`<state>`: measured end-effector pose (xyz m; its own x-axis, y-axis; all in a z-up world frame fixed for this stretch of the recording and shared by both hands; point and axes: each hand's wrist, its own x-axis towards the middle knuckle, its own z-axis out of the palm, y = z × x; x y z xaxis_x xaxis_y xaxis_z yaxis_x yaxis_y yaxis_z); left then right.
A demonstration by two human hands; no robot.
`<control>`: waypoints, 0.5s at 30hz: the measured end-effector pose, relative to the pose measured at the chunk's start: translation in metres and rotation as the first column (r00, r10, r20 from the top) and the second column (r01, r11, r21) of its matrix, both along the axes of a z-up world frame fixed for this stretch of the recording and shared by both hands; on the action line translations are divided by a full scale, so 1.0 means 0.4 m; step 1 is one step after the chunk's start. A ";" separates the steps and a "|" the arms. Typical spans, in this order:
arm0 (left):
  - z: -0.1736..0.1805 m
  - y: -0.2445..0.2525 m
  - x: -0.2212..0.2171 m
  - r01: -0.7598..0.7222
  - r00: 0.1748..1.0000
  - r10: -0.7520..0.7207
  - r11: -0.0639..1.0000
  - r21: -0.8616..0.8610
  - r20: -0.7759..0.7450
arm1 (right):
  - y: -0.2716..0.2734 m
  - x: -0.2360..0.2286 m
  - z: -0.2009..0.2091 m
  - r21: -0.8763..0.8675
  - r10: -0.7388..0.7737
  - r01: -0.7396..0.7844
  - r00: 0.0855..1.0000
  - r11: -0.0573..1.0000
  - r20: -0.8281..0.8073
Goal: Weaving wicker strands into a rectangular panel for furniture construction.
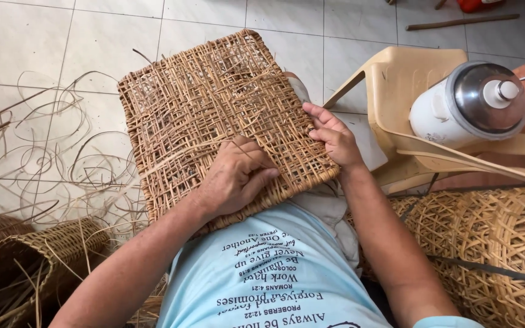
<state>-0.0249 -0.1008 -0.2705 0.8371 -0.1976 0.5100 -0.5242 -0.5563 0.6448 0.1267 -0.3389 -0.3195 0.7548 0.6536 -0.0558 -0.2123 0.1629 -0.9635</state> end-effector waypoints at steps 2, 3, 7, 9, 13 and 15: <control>-0.023 -0.006 0.010 0.007 1.000 -0.006 0.999 -0.052 0.006 | 0.001 -0.003 0.004 -0.009 -0.014 0.014 1.000 1.000 0.012; -0.025 -0.003 0.007 0.001 1.000 -0.001 0.999 -0.051 0.006 | 0.006 -0.003 0.000 -0.007 -0.008 0.008 1.000 1.000 0.012; -0.001 -0.001 0.006 -0.003 0.998 -0.002 0.998 -0.070 -0.063 | 0.006 0.010 -0.015 0.004 -0.040 0.040 0.999 0.999 0.013; 0.015 0.003 0.000 -0.012 0.995 0.005 0.997 -0.071 -0.100 | 0.007 0.014 -0.030 0.001 -0.053 0.053 0.998 0.999 0.017; 0.085 0.006 -0.011 -0.023 1.000 0.020 0.993 0.117 0.024 | 0.010 0.034 -0.054 0.013 -0.078 0.078 0.997 0.997 0.000; 0.127 -0.008 -0.039 0.008 0.999 -0.013 0.986 0.167 0.031 | 0.011 0.026 -0.053 0.005 -0.076 0.076 0.997 0.997 -0.011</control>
